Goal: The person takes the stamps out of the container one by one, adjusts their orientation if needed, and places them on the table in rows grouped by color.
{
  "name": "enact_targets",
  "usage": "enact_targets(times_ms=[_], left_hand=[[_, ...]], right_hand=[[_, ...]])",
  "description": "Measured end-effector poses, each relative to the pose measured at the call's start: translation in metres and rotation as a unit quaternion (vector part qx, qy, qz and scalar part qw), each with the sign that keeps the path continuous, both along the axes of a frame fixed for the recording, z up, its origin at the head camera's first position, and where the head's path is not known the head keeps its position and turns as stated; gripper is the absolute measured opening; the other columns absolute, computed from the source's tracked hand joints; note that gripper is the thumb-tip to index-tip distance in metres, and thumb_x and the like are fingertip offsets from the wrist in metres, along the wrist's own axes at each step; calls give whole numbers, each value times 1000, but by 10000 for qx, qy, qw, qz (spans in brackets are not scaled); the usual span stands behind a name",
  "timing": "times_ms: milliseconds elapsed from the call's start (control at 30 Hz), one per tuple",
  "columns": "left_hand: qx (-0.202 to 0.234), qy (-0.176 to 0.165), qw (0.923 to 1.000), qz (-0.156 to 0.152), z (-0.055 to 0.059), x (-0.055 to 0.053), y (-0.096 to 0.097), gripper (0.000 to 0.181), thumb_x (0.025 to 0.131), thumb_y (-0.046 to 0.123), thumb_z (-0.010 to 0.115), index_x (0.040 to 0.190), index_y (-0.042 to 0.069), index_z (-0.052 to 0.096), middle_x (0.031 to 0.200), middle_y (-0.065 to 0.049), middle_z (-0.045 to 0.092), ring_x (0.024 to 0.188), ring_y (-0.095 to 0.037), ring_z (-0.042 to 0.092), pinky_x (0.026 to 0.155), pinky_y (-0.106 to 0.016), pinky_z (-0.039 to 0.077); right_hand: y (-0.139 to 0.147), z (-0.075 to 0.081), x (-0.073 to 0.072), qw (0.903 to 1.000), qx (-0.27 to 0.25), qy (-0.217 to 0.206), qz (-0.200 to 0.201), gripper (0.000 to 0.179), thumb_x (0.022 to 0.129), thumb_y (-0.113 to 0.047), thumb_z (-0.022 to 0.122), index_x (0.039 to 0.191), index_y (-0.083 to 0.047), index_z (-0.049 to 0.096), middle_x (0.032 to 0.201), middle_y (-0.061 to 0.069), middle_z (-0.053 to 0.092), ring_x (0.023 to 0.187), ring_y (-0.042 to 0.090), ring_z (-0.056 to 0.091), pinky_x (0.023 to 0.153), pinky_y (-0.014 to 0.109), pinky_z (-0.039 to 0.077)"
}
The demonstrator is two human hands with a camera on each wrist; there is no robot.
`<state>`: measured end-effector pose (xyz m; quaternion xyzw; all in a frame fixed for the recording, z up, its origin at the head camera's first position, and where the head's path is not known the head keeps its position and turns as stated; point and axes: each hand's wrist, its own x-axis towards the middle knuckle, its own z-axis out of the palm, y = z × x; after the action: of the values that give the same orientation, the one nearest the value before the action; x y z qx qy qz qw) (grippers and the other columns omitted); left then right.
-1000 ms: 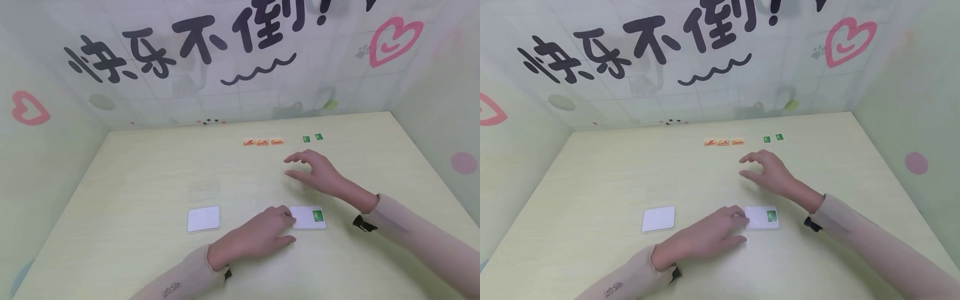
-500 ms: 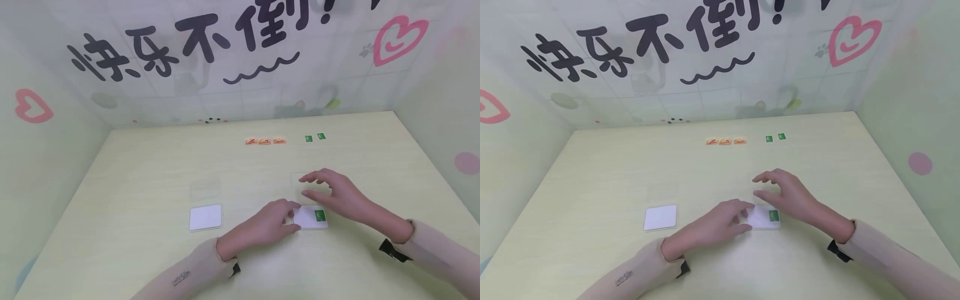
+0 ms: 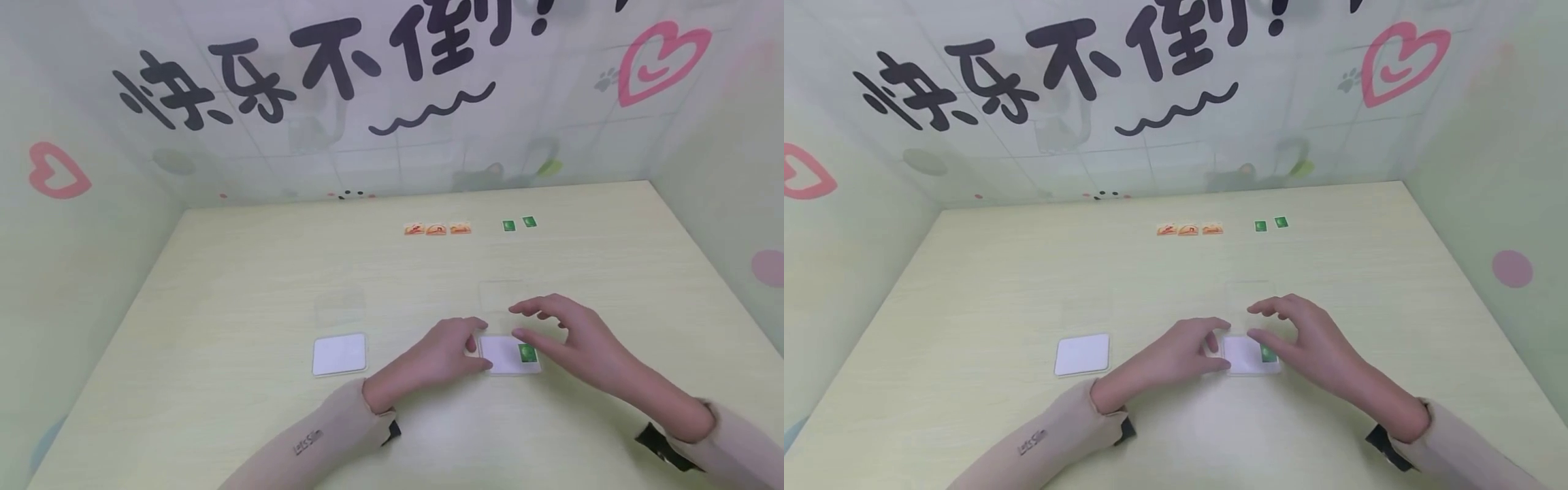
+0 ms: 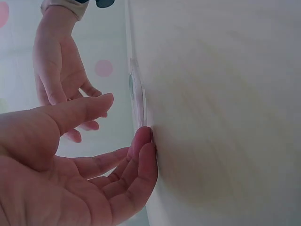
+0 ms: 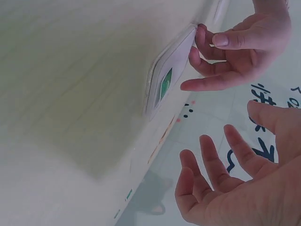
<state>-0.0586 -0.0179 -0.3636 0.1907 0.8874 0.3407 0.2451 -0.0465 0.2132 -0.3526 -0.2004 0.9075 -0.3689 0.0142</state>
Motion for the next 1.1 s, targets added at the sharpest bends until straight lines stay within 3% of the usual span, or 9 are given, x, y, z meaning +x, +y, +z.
enact_targets(times_ms=[467,800,967,1100], left_hand=[[-299,-165,9994,-68,0,2,-1,58,91,16,85,142,4,59,81,0,58,68,-11,50,60,-20,40],[-701,126,9975,-22,2,8,2,59,90,20,86,139,5,57,86,-1,61,71,-13,53,61,-22,43],[-1008,358,9943,-15,1,10,2,57,89,24,87,135,6,58,99,-5,69,75,-13,54,63,-24,45],[-1057,459,9933,-33,2,11,2,55,89,25,87,133,6,59,100,-6,69,73,-13,53,60,-24,44]], right_hand=[[12,-19,19,9990,165,-127,-388,36,91,-17,84,125,-13,71,111,1,74,100,26,66,77,37,52],[15,-33,21,9985,268,-356,-321,36,87,-16,88,119,-12,73,101,-3,70,91,17,64,75,29,54],[17,-38,20,9986,335,-352,-217,34,85,-12,89,115,-11,74,95,-5,67,83,7,56,72,25,51],[19,-41,20,9992,217,-243,-244,32,84,-10,89,112,-11,73,90,-6,62,77,5,50,67,23,46]])
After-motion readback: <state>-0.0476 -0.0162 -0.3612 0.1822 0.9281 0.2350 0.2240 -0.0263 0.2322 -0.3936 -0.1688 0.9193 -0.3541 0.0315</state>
